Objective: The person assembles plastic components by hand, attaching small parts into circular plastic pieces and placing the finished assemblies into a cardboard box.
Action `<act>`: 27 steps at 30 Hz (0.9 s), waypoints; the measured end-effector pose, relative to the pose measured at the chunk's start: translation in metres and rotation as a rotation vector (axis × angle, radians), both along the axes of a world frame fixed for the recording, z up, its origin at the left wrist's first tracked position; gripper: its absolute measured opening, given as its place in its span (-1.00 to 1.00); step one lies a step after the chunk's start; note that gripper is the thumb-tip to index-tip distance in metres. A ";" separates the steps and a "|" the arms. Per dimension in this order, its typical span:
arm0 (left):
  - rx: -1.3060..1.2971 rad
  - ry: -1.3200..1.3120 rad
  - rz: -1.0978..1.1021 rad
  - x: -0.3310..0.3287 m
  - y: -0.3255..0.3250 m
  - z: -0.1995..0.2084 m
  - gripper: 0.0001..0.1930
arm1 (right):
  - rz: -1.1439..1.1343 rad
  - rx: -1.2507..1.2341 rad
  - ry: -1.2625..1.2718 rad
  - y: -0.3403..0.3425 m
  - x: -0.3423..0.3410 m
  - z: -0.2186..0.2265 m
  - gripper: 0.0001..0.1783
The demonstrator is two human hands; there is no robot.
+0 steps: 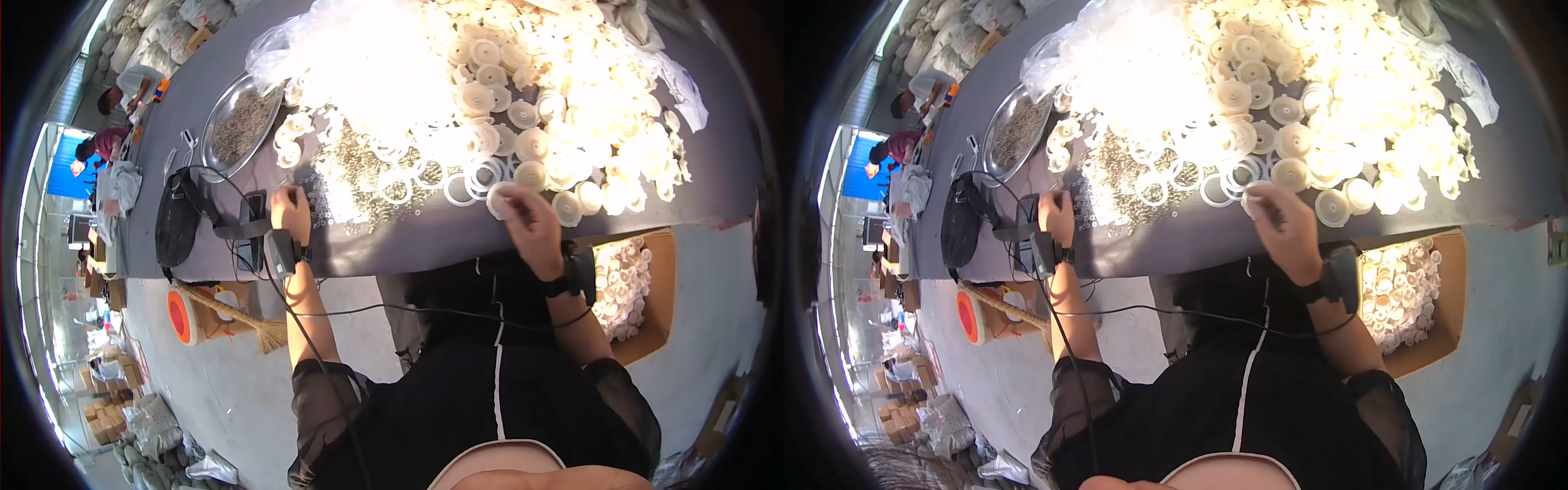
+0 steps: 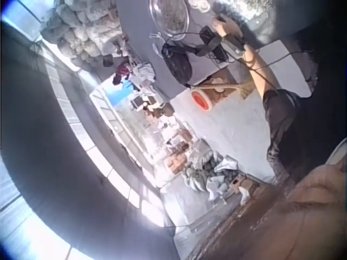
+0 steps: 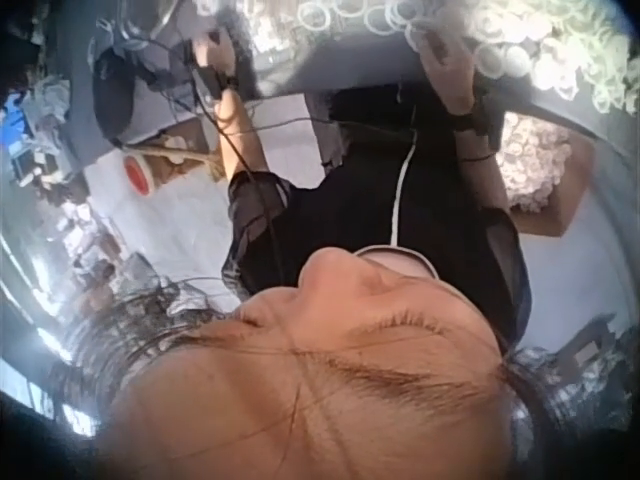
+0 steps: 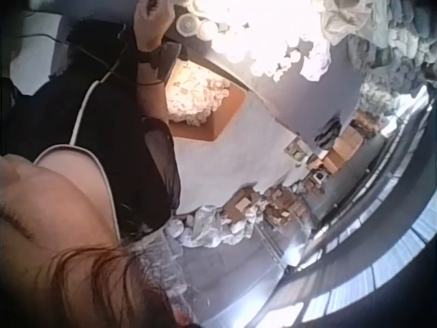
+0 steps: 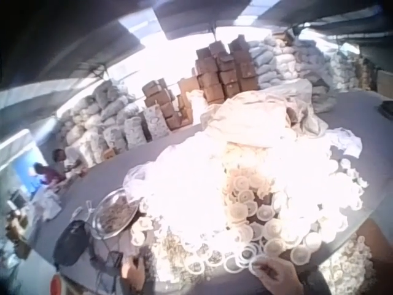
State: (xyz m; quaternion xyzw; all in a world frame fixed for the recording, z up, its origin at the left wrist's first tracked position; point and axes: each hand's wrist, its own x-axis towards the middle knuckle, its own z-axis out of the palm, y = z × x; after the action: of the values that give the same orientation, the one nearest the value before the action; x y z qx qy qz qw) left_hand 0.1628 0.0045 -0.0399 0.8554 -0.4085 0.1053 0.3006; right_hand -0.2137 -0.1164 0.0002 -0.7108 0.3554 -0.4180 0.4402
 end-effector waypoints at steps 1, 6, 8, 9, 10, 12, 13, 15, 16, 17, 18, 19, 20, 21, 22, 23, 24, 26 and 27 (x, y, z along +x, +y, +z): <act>-0.139 -0.004 0.034 -0.008 0.000 -0.002 -0.84 | 0.027 -0.081 -0.003 0.001 0.007 -0.001 -0.86; -0.527 0.690 -0.223 -0.093 -0.001 0.007 -0.99 | 0.137 -0.569 0.215 -0.001 0.037 -0.012 -0.92; -0.443 0.647 -0.341 -0.124 0.005 0.001 -0.95 | 0.177 -0.576 0.250 0.000 0.047 -0.016 -0.91; -0.394 0.606 -0.398 -0.141 0.004 0.000 -0.92 | 0.213 -0.581 0.291 -0.001 0.050 -0.020 -0.89; -0.382 0.588 -0.385 -0.157 0.006 -0.001 -0.90 | 0.209 -0.623 0.328 -0.001 0.057 -0.024 -0.89; -0.360 0.586 -0.343 -0.180 0.010 -0.005 -0.87 | 0.210 -0.652 0.344 -0.001 0.065 -0.026 -0.89; -0.356 0.565 -0.341 -0.187 0.011 -0.005 -0.87 | 0.210 -0.680 0.358 -0.001 0.068 -0.027 -0.89; -0.316 0.507 -0.361 -0.195 0.012 -0.002 -0.88 | 0.233 -0.692 0.358 -0.001 0.078 -0.028 -0.89; -0.368 0.477 -0.398 -0.196 0.011 -0.006 -0.89 | 0.257 -0.703 0.354 -0.001 0.083 -0.027 -0.89; -0.372 0.475 -0.395 -0.197 0.011 -0.006 -0.89 | 0.260 -0.707 0.353 0.000 0.085 -0.026 -0.89; -0.412 0.522 -0.377 -0.196 0.010 -0.003 -0.88 | 0.257 -0.707 0.336 0.001 0.090 -0.025 -0.88; -0.453 0.568 -0.358 -0.195 0.009 -0.002 -0.88 | 0.255 -0.707 0.319 0.001 0.094 -0.023 -0.86; -0.530 0.584 -0.344 -0.191 0.006 -0.008 -0.90 | 0.268 -0.697 0.343 -0.004 0.099 -0.019 -0.82; -0.535 0.581 -0.341 -0.190 0.004 -0.007 -0.90 | 0.272 -0.702 0.341 -0.009 0.104 -0.012 -0.82; -0.491 0.551 -0.340 -0.188 0.003 -0.005 -0.91 | 0.290 -0.699 0.314 -0.015 0.109 -0.006 -0.81; -0.446 0.522 -0.338 -0.188 0.002 -0.005 -0.92 | 0.309 -0.695 0.286 -0.020 0.115 0.000 -0.79; -0.457 0.507 -0.349 -0.188 0.001 -0.005 -0.93 | 0.318 -0.689 0.267 -0.026 0.123 0.005 -0.79; -0.454 0.456 -0.376 -0.187 0.002 -0.008 -0.91 | 0.345 -0.768 0.235 -0.043 0.145 0.009 -0.79; -0.442 0.435 -0.386 -0.188 0.002 -0.005 -0.91 | 0.366 -0.841 0.209 -0.053 0.156 0.010 -0.79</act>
State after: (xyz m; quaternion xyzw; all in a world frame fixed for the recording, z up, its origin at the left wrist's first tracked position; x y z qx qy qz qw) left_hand -0.0248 0.0065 -0.0447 0.6791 -0.4564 -0.0517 0.5725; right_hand -0.0581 -0.1690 0.0106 -0.9166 0.0663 -0.3675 0.1425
